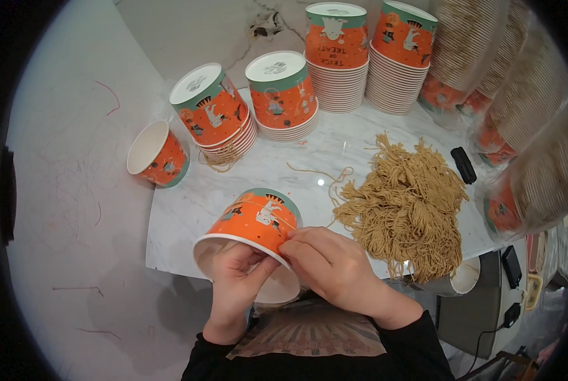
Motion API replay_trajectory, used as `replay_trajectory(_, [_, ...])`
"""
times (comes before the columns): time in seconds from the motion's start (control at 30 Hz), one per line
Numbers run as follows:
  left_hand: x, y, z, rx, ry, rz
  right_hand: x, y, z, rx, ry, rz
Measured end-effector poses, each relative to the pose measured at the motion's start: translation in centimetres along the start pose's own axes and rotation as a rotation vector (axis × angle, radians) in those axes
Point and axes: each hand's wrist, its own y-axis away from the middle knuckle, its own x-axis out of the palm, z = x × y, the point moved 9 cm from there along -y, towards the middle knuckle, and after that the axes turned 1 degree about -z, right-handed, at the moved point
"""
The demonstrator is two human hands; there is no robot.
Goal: Attaching rope handles to decorative paper buckets.
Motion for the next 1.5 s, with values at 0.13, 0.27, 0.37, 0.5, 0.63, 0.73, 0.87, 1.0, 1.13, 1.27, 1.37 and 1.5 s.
replay_trajectory(0.13, [0.3, -0.3, -0.8, 0.049, -0.042, 0.003, 0.0, 0.2, -0.5, 0.018, -0.026, 0.017])
replay_trajectory(0.27, [0.0, -0.4, -3.9, 0.315, -0.276, -0.022, -1.0, 0.2, -1.4, 0.032, 0.125, 0.028])
replay_trajectory(0.37, [-0.4, 0.2, -5.1, 0.418, -0.404, -0.198, -2.0, 0.1, -1.8, 0.030, 0.172, -0.053])
replay_trajectory(0.5, [1.1, 0.1, -6.4, 0.604, -0.714, -0.231, -1.6, 1.0, -4.5, 0.314, -0.059, -0.056])
replay_trajectory(0.63, [2.5, -0.8, -8.7, 0.737, -0.818, -0.200, -0.7, 2.1, -6.8, 0.498, -0.551, -0.101])
replay_trajectory(0.73, [4.0, -2.0, -8.8, 0.731, -0.993, -0.051, -1.4, 1.3, -5.8, 0.458, -0.670, -0.144])
replay_trajectory(0.87, [4.9, -3.2, -8.6, 0.683, -1.010, 0.025, -2.4, 0.2, -4.8, 0.357, -0.469, -0.134])
replay_trajectory(1.0, [4.4, -4.6, -7.3, 0.407, -0.654, 0.204, -2.8, -0.5, -5.0, 0.376, -0.437, -0.128])
replay_trajectory(1.13, [3.3, -5.7, -3.9, 0.027, 0.087, 0.255, -2.9, -2.1, -4.5, 0.290, -0.328, -0.023])
replay_trajectory(1.27, [2.3, -5.4, -5.1, 0.060, 0.001, 0.254, -2.6, -3.4, -4.5, 0.264, -0.369, 0.039])
replay_trajectory(1.37, [1.6, -5.2, -6.7, 0.125, -0.122, 0.196, -2.0, -4.9, -3.9, 0.166, -0.359, 0.123])
replay_trajectory(1.5, [-1.2, -5.1, -8.0, 0.198, -0.474, -0.045, -0.4, -7.9, -3.9, 0.026, -0.286, 0.321])
